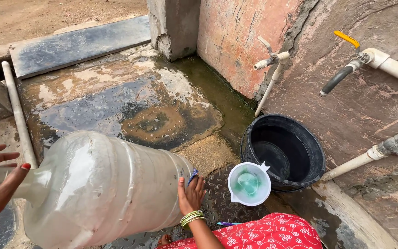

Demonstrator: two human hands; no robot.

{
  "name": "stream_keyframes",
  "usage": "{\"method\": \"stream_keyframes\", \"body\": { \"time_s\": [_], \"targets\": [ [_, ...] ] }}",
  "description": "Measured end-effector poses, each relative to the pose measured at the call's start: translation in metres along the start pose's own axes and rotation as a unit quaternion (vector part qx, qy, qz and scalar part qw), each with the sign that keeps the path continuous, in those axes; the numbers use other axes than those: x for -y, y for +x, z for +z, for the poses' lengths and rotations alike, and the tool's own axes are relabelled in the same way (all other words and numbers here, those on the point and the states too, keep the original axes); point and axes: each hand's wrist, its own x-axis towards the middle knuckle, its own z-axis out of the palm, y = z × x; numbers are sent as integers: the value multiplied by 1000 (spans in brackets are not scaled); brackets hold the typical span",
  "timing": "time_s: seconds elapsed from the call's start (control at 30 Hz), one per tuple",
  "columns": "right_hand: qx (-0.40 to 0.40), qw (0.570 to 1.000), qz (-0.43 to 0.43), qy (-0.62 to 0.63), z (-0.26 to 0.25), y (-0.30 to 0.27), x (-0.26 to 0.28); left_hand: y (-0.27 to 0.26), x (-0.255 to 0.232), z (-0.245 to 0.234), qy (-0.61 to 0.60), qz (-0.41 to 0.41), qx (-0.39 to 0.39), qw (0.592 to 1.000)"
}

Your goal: The recorder cleans a large plastic water jug using a blue sponge and a toothbrush at an outdoor tap.

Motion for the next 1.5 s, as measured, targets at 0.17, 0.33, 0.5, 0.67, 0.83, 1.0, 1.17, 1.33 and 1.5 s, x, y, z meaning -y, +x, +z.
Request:
{"method": "stream_keyframes", "body": {
  "time_s": [0.17, 0.33, 0.5, 0.67, 0.83, 1.0, 1.17, 1.33, 1.5],
  "targets": [
    [49, 995, 4, 84, -4, -4, 18, -3, 7, 3, -115, -67, 44, 990],
    [127, 944, -266, 148, -63, -110, 127, -7, 20, 13, -67, -91, 64, 991],
    [119, 894, -418, 109, -34, -99, 106, -7, 42, 13, -19, -88, 61, 994],
    [41, 982, 20, 185, 38, 34, -38, -4, 56, 12, -71, -123, 60, 988],
    [89, 892, 137, 423, 20, 36, -37, 5, 66, 26, -48, -123, 35, 991],
    [69, 985, -44, 150, -7, -49, 52, -1, 48, 25, -10, -125, 41, 991],
    [90, 992, -54, 68, -10, -54, 66, 0, 94, 28, -51, -103, 60, 992],
    [123, 920, 184, 323, 25, 51, -65, -3, 81, 27, -55, -127, 68, 988],
    [246, 763, 350, 484, 12, 48, -98, -3, 28, 17, -23, -144, 25, 989]
  ]
}}
